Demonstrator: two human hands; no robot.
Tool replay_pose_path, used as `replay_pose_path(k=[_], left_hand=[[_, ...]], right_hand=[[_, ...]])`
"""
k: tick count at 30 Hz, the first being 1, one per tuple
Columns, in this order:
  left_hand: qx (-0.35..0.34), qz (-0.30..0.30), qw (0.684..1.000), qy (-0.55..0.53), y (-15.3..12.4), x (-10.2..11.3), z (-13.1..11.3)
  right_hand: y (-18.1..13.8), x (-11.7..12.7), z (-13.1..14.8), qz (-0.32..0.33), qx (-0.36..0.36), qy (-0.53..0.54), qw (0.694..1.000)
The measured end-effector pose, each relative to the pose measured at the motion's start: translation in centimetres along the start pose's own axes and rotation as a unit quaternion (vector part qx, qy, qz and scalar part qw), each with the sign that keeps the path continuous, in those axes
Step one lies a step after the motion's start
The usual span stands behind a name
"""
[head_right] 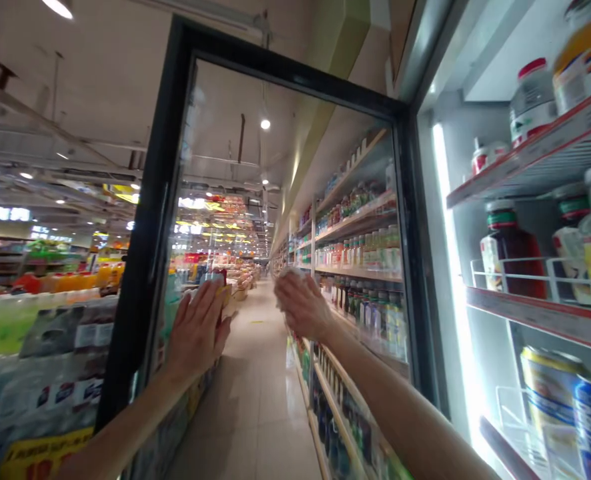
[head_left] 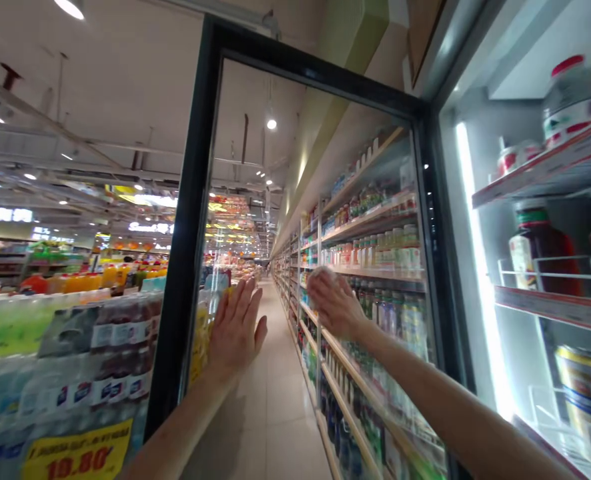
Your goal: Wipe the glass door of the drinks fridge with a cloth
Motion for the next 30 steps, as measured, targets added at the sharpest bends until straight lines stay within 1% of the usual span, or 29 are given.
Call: replay_pose_path(k=[1,2,3,4,5,6,7,8,9,10,11,12,13,15,16,17,18,19,20,21,22,23,24,25,26,27,28,29,30], left_hand=[[0.002,0.002,1.0,-0.001,0.0,0.0,0.0],[0.004,0.004,1.0,-0.002,0.0,0.0,0.1],[0.008,0.006,1.0,-0.003,0.1,0.1,0.0],[0.013,0.008,1.0,-0.003,0.1,0.0,-0.1],[0.017,0.009,1.0,-0.004,0.0,0.0,-0.4],[0.02,0.01,1.0,-0.006,-0.1,0.0,-0.7],[0.021,0.014,1.0,-0.009,-0.3,0.0,-1.1],[0.018,0.021,1.0,-0.012,-0.5,0.0,-1.6],[0.015,0.03,0.999,-0.016,-0.7,-0.1,-2.1],[0.014,0.039,0.999,-0.019,-0.9,-0.1,-2.5],[0.014,0.046,0.999,-0.022,-1.1,-0.2,-2.9],[0.017,0.05,0.998,-0.023,-1.3,-0.2,-3.3],[0.019,0.051,0.998,-0.024,-1.4,-0.1,-3.5],[0.021,0.052,0.998,-0.025,-1.5,-0.1,-3.7],[0.02,0.054,0.998,-0.027,-1.5,-0.1,-3.7],[0.019,0.055,0.998,-0.029,-1.5,-0.1,-3.7],[0.021,0.055,0.998,-0.031,-1.4,-0.1,-3.6],[0.022,0.053,0.998,-0.035,-1.4,-0.1,-3.5],[0.024,0.052,0.998,-0.039,-1.4,-0.2,-3.4],[0.025,0.05,0.997,-0.044,-1.4,-0.2,-3.3],[0.026,0.049,0.997,-0.049,-1.5,-0.3,-3.2],[0.025,0.049,0.997,-0.053,-1.4,-0.3,-3.0],[0.023,0.049,0.997,-0.054,-1.4,-0.4,-2.9],[0.02,0.05,0.997,-0.053,-1.4,-0.4,-2.8],[0.018,0.051,0.997,-0.051,-1.4,-0.4,-2.7],[0.016,0.052,0.997,-0.049,-1.3,-0.4,-2.7],[0.015,0.052,0.997,-0.048,-1.3,-0.5,-2.8],[0.019,0.052,0.997,-0.048,-1.4,-0.5,-3.1],[0.029,0.051,0.997,-0.046,-1.6,-0.5,-3.4]], right_hand=[[-0.6,0.2,-0.7,-0.014,-0.066,-0.018,0.998],[-1.1,0.4,-1.6,-0.038,-0.165,-0.043,0.985],[-1.5,0.7,-2.3,-0.062,-0.261,-0.066,0.961],[-1.7,0.9,-2.7,-0.081,-0.326,-0.08,0.938],[-1.6,1.0,-2.5,-0.092,-0.348,-0.083,0.929],[-1.4,0.9,-1.9,-0.09,-0.324,-0.073,0.939],[-1.0,0.8,-0.9,-0.076,-0.261,-0.053,0.961],[-0.7,0.6,0.2,-0.057,-0.179,-0.028,0.982],[-0.6,0.5,1.2,-0.04,-0.103,-0.006,0.994],[-0.7,0.4,1.6,-0.028,-0.055,0.006,0.998],[-1.1,0.5,1.5,-0.024,-0.048,0.005,0.999],[-1.5,0.6,0.8,-0.033,-0.087,-0.008,0.996],[-2.1,0.8,-0.3,-0.053,-0.159,-0.03,0.985],[-3.0,1.3,-2.1,-0.093,-0.315,-0.071,0.942],[-3.3,1.4,-2.3,-0.107,-0.36,-0.081,0.923],[-3.3,1.4,-1.9,-0.112,-0.37,-0.08,0.919],[-3.1,1.3,-1.0,-0.105,-0.338,-0.067,0.933],[-2.9,1.1,0.3,-0.087,-0.273,-0.045,0.957],[-2.9,0.9,1.6,-0.065,-0.19,-0.019,0.979],[-3.1,0.7,2.7,-0.046,-0.12,0.0,0.992],[-3.6,0.6,3.2,-0.034,-0.082,0.007,0.996],[-4.4,0.6,3.1,-0.034,-0.087,-0.002,0.996],[-5.3,0.7,2.4,-0.048,-0.136,-0.025,0.989],[-6.1,0.9,1.4,-0.07,-0.211,-0.055,0.973],[-6.9,1.1,0.6,-0.091,-0.286,-0.082,0.95],[-7.4,1.2,0.2,-0.107,-0.341,-0.098,0.929],[-7.5,1.2,0.3,-0.113,-0.366,-0.101,0.918],[-7.4,1.1,1.0,-0.106,-0.359,-0.092,0.923],[-7.0,0.9,2.1,-0.087,-0.32,-0.072,0.941]])
Point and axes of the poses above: each hand's wrist, its own y-axis towards the middle knuckle, its own x-axis out of the back of the hand, z = x × y, the point moved 2 cm from there along y, towards the middle knuckle, and after that the axes turned 12 degrees about x, right-handed, at the moved point
